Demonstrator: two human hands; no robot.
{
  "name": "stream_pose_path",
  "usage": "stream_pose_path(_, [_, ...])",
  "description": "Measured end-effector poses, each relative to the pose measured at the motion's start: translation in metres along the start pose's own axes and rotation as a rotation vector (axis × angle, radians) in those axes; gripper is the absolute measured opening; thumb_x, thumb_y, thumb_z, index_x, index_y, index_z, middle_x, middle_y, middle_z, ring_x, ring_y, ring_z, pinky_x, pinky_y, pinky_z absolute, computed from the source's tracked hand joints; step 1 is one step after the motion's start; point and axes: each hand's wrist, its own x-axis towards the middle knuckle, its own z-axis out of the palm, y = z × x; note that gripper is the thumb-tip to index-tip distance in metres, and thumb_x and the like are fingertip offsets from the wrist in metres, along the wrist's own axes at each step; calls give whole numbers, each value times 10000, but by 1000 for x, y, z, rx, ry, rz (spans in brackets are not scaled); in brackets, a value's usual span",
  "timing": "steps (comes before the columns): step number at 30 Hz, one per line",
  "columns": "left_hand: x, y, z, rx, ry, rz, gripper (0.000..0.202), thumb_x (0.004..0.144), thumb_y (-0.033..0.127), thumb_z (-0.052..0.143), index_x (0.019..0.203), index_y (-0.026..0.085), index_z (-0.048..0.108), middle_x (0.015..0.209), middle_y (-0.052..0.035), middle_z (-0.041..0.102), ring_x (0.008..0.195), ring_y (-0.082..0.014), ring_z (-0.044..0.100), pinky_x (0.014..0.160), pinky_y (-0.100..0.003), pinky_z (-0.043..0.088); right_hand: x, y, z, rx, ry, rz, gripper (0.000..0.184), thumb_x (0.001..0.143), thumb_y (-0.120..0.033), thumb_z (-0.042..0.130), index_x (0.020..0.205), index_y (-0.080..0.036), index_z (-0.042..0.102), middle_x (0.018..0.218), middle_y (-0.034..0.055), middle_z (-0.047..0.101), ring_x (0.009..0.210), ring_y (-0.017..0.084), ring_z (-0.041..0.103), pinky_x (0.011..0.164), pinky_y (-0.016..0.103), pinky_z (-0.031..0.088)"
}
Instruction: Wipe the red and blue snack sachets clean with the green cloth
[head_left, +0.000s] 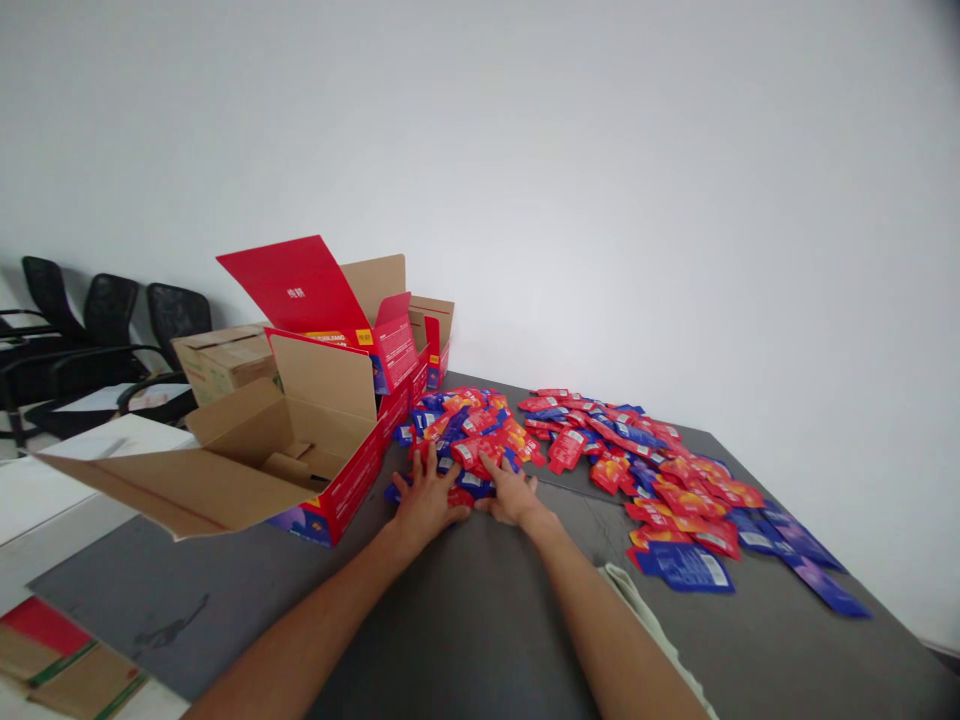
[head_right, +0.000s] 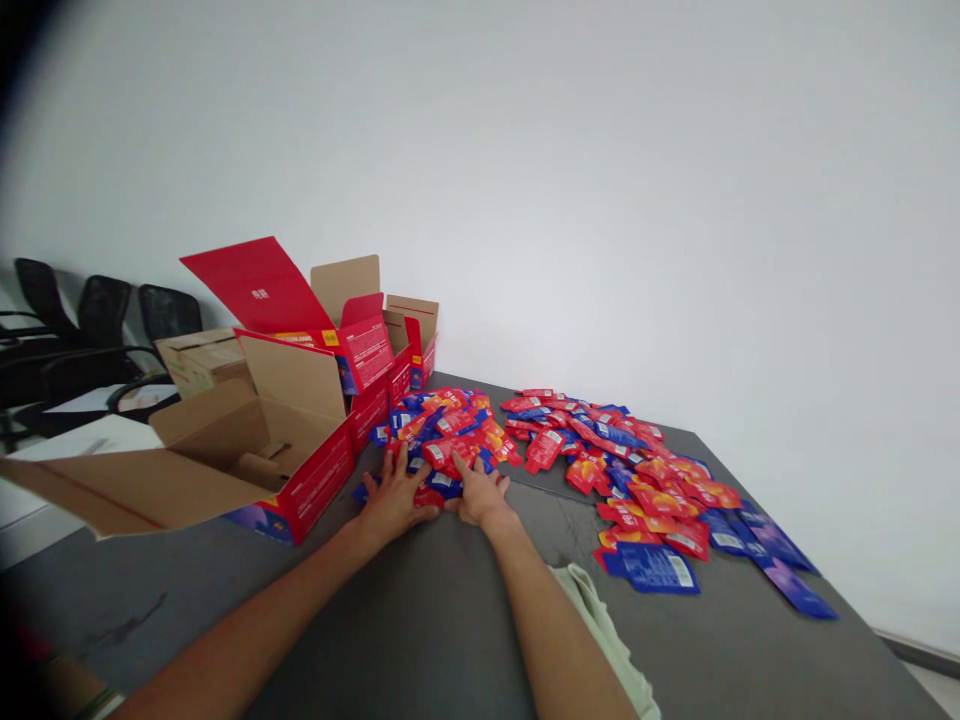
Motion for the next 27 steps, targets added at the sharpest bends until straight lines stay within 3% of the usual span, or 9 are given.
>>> stream_pose_path(12, [55, -14, 0, -6, -41, 24, 790, 756, 546, 702, 1466, 399, 386, 1651, -137, -97, 1464, -496, -89, 1038, -765, 182, 51, 3, -1, 12, 38, 5, 950, 796, -440, 712, 1531, -477, 110, 1627, 102, 177, 1444, 463, 211, 1079, 687, 138])
stream_pose_path(20, [76, -25, -1, 15, -56, 53, 828, 743, 534, 718, 1477, 418, 353, 1654, -125, -88, 1470, -496, -15, 1070, -731, 173, 66, 1, -4, 41, 32, 10, 913, 809, -442, 688, 1532, -469, 129, 1624, 112, 169, 1438, 464, 228, 1073, 682, 173])
stream_pose_path(27, [92, -28, -7, 43, -66, 21, 797, 718, 487, 742, 1442, 407, 418, 1657, -130, -15, 1482, -463, 7, 1106, -696, 127, 81, -4, -6, 65, 36, 26, 911, 814, -462, 675, 1535, -462, 118, 1624, 124, 162, 1433, 471, 236, 1066, 685, 181])
